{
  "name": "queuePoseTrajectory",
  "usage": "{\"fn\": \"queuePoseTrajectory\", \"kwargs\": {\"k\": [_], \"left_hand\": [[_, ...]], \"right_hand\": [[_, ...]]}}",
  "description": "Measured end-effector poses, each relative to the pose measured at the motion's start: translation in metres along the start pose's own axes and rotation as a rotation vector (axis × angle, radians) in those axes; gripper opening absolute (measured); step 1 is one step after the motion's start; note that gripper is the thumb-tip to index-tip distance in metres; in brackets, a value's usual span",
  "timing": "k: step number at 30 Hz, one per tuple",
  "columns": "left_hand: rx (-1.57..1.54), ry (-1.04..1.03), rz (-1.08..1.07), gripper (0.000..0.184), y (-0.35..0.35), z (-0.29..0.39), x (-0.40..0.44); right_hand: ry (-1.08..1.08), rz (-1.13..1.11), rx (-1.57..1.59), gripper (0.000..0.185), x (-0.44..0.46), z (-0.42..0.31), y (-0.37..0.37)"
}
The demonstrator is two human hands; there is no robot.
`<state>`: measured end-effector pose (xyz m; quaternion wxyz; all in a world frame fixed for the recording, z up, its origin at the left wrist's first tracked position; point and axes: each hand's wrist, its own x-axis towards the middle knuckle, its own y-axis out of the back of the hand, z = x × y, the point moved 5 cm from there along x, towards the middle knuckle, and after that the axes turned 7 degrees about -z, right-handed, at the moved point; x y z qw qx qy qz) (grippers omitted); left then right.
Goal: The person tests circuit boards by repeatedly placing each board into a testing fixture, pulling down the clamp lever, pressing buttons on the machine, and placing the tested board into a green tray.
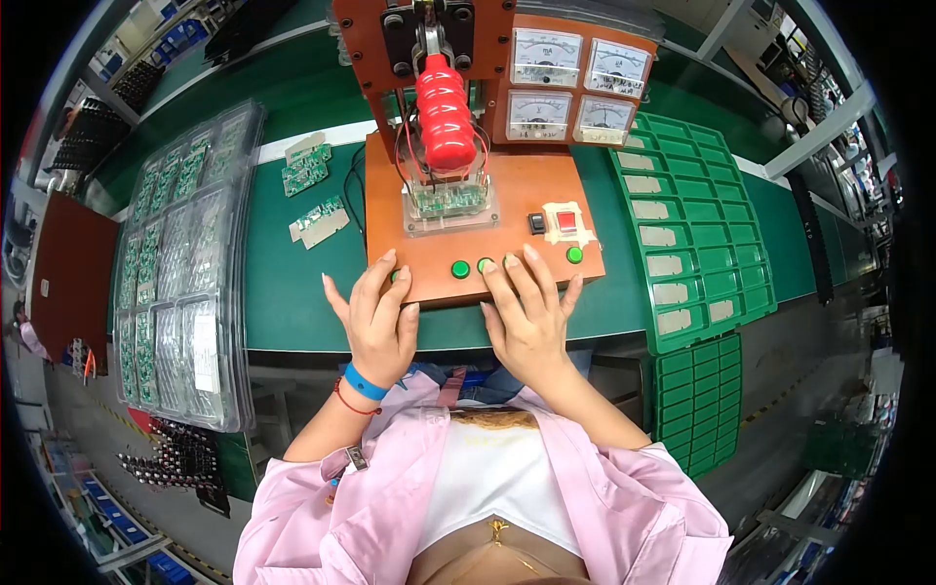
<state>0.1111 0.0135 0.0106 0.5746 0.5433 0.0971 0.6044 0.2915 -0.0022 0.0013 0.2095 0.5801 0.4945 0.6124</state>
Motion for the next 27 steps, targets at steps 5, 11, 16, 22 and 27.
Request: {"fn": "queuePoseTrajectory", "kwargs": {"k": [5, 11, 16, 22, 27], "left_hand": [[-0.066, -0.007, 0.034, 0.036, -0.003, -0.008, -0.007], [-0.164, -0.028, 0.065, 0.052, -0.002, -0.01, -0.01], [-0.192, -0.017, 0.093, 0.048, -0.003, -0.01, -0.011], [-0.056, -0.002, 0.041, 0.034, -0.003, -0.006, -0.005], [-0.079, 0.025, 0.011, 0.031, -0.001, -0.007, -0.003]], "right_hand": [[-0.071, 0.005, 0.105, 0.051, 0.012, 0.011, 0.026], [-0.625, -0.098, 1.012, 0.075, 0.05, 0.124, 0.009], [-0.678, -0.371, 1.263, 0.066, 0.066, 0.117, 0.004], [-0.466, -0.189, 0.756, 0.058, 0.063, 0.118, 0.013], [-0.063, -0.089, 0.108, 0.049, 0.043, 0.058, 0.054]]}}
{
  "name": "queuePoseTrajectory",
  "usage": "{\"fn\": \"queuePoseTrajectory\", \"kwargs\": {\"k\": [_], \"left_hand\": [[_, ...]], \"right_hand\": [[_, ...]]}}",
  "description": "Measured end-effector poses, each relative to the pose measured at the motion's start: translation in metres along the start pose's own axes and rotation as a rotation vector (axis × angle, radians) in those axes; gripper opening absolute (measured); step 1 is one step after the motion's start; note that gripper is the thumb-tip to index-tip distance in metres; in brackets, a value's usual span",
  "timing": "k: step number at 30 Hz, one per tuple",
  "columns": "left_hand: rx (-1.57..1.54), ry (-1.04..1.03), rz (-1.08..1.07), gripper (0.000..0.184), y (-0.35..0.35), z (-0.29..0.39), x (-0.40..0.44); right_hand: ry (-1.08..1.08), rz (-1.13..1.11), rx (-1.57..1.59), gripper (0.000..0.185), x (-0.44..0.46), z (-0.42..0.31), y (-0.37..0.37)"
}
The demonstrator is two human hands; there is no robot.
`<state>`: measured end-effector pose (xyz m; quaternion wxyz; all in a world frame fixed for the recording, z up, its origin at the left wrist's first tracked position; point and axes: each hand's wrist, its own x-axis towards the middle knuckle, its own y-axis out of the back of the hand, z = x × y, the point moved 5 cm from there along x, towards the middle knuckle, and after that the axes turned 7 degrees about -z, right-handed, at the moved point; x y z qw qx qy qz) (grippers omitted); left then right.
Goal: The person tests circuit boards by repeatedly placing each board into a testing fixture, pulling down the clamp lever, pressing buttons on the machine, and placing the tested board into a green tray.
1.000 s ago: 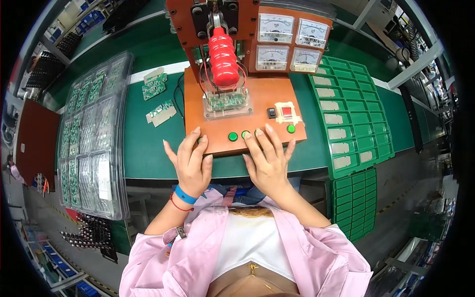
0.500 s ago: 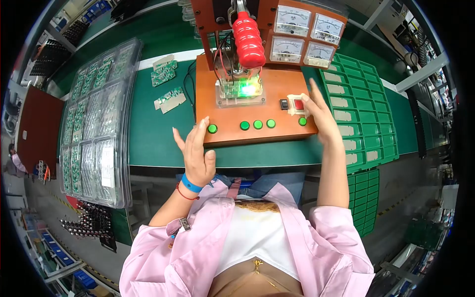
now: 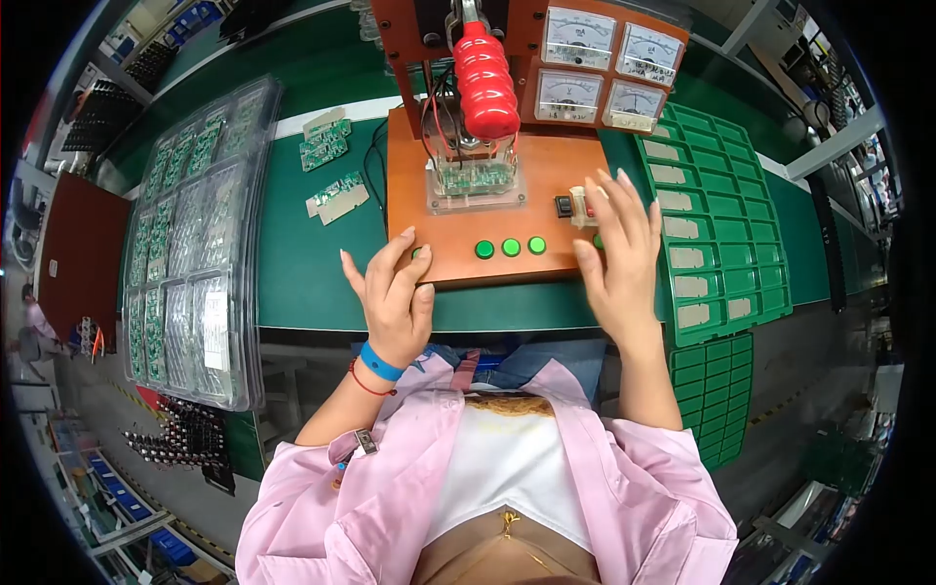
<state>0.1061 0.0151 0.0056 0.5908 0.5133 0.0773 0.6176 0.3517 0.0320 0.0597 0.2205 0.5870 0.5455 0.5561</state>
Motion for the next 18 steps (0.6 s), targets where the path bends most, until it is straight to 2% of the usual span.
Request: {"fn": "queuePoseTrajectory", "kwargs": {"k": [4, 11, 14, 18], "left_hand": [[-0.024, -0.013, 0.028, 0.029, -0.001, -0.001, 0.001], [-0.05, -0.004, 0.047, 0.027, -0.002, -0.003, -0.001], [-0.051, -0.006, 0.049, 0.027, -0.002, -0.003, -0.001], [-0.055, -0.008, 0.043, 0.027, -0.002, -0.003, -0.001]], "right_hand": [[0.017, -0.11, -0.119, 0.046, -0.006, -0.007, -0.014], [0.041, -0.059, -0.079, 0.054, -0.009, -0.003, -0.016], [0.034, 0.008, 0.03, 0.054, -0.013, -0.001, -0.013], [0.004, -0.001, -0.01, 0.053, -0.015, -0.001, -0.009]]}}
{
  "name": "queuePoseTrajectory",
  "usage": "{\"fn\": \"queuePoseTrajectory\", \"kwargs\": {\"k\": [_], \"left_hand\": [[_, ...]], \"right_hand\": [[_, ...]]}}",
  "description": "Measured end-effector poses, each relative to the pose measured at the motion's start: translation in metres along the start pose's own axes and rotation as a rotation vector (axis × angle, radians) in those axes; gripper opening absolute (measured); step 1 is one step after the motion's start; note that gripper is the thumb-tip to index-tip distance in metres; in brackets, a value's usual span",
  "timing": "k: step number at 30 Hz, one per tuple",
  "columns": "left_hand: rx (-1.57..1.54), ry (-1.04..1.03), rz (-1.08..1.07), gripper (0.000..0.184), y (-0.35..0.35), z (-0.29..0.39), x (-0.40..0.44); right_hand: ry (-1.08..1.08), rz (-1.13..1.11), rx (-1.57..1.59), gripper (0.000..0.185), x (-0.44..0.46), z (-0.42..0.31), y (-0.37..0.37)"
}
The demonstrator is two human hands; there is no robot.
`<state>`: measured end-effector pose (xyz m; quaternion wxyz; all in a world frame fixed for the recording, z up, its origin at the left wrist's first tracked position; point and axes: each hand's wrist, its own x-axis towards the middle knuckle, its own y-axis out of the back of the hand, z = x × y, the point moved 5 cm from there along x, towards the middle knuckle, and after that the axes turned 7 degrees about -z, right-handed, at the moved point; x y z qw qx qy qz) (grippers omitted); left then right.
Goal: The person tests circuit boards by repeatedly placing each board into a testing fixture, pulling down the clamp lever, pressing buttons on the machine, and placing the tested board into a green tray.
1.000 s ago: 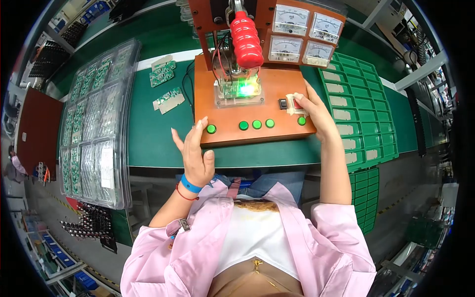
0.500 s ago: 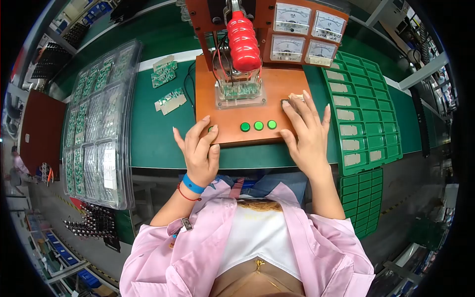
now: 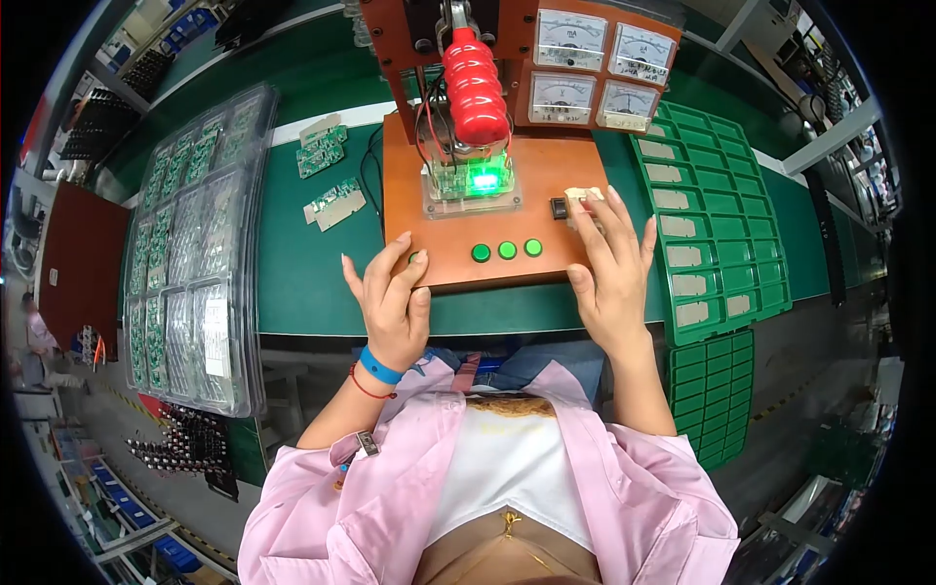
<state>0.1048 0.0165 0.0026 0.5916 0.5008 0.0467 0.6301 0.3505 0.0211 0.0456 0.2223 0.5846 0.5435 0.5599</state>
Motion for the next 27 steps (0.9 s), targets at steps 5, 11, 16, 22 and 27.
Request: {"fn": "queuePoseTrajectory", "kwargs": {"k": [5, 11, 16, 22, 27], "left_hand": [[-0.006, 0.015, -0.006, 0.028, 0.0, 0.002, 0.0], [-0.068, 0.006, -0.024, 0.03, 0.002, 0.001, 0.001], [-0.255, 0.079, 0.093, 0.029, 0.033, -0.017, 0.025], [0.271, 0.101, -0.044, 0.027, 0.055, -0.092, 0.053], [0.312, 0.159, -0.203, 0.028, 0.047, -0.121, 0.06]], "right_hand": [[-0.018, -0.099, -0.1, 0.051, 0.013, -0.009, 0.003], [0.038, -0.039, -0.095, 0.053, 0.042, -0.018, 0.024], [0.671, 0.423, 0.084, 0.051, 0.098, -0.081, 0.069], [0.929, 0.641, 0.378, 0.025, 0.166, -0.104, 0.105], [0.541, 0.515, 0.381, 0.021, 0.238, -0.094, 0.126]]}}
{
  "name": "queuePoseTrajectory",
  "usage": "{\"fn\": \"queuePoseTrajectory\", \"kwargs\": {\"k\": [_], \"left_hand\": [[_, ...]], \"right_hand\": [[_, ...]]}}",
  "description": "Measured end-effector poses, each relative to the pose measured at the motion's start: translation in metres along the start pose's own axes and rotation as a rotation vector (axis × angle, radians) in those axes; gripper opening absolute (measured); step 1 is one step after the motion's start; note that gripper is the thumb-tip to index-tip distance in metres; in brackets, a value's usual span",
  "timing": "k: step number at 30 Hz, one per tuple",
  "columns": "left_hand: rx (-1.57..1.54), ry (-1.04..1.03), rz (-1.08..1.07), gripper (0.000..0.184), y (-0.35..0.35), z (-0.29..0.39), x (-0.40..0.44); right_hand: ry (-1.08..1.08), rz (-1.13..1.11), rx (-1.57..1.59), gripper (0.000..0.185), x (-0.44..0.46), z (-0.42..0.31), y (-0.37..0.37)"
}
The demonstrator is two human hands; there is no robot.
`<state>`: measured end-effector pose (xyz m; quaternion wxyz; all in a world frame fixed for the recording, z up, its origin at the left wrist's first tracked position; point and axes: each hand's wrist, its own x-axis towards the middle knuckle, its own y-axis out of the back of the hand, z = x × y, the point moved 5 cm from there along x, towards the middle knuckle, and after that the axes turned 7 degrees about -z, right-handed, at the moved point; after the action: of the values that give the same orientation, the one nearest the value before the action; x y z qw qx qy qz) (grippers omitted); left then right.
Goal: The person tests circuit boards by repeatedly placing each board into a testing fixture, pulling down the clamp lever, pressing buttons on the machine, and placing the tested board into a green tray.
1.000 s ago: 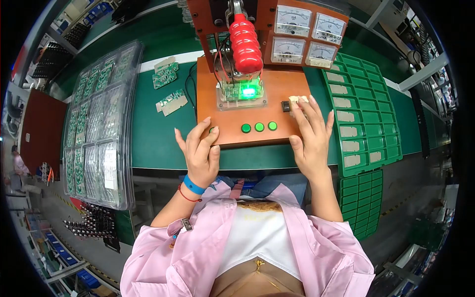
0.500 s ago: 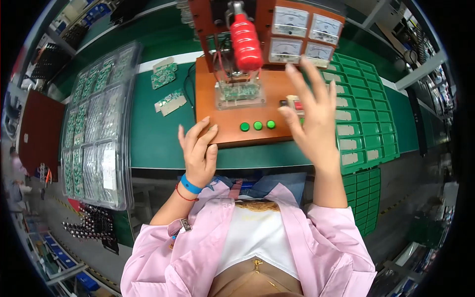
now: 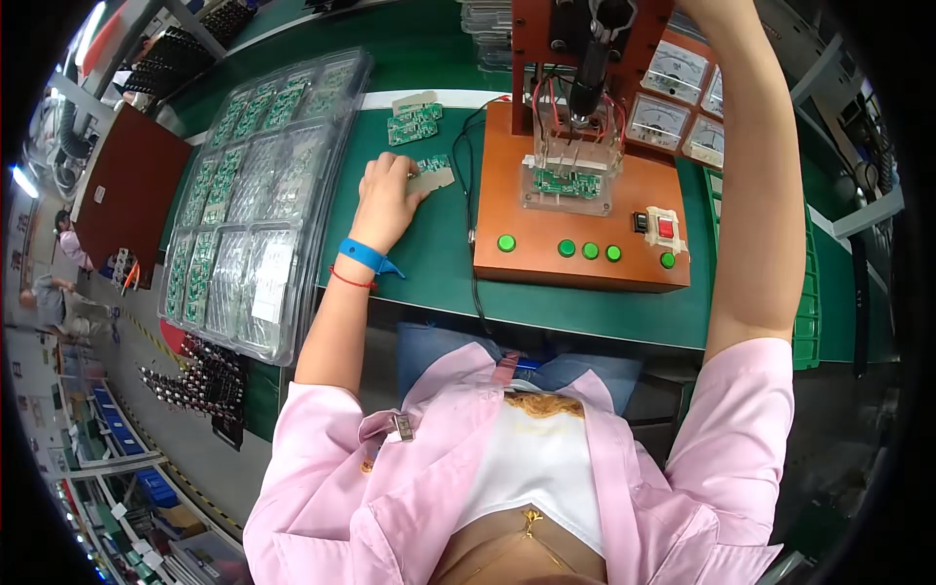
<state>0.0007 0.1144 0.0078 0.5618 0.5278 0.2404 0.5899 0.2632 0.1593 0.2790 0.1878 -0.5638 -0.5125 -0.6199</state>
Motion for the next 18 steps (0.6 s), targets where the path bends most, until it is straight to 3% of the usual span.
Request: {"fn": "queuePoseTrajectory", "kwargs": {"k": [2, 3, 5, 6, 8, 9, 11, 15, 18], "left_hand": [[0.011, -0.006, -0.057, 0.028, -0.001, -0.006, 0.005], [0.007, -0.004, -0.076, 0.028, -0.002, -0.008, 0.006], [0.002, 0.0, -0.094, 0.028, -0.006, -0.011, 0.007], [0.003, 0.002, -0.094, 0.029, -0.007, -0.013, 0.007], [0.017, 0.019, -0.079, 0.031, -0.007, -0.009, 0.006], [0.02, 0.023, -0.079, 0.031, -0.008, -0.007, 0.006], [0.033, 0.036, -0.086, 0.03, -0.009, -0.007, 0.004], [0.069, 0.048, -0.052, 0.031, -0.008, -0.003, 0.002], [0.043, 0.08, -0.081, 0.015, -0.007, 0.006, -0.005]], "right_hand": [[-0.008, -0.013, -0.207, 0.019, -0.001, -0.001, 0.007], [-0.026, 0.021, -0.101, 0.022, -0.017, -0.006, 0.013], [0.031, 0.144, -0.379, 0.016, -0.07, -0.027, 0.025], [0.166, 0.147, -0.337, 0.023, -0.093, -0.035, 0.023], [0.212, -0.096, -0.316, 0.027, -0.133, -0.055, 0.016], [0.118, -0.339, -0.336, 0.025, -0.153, -0.062, 0.008], [-0.06, -0.591, -0.313, 0.025, -0.183, -0.054, -0.016], [-0.196, -0.867, -0.441, 0.028, -0.2, -0.04, -0.053], [-0.169, -0.935, -0.548, 0.023, -0.199, -0.037, -0.069]]}}
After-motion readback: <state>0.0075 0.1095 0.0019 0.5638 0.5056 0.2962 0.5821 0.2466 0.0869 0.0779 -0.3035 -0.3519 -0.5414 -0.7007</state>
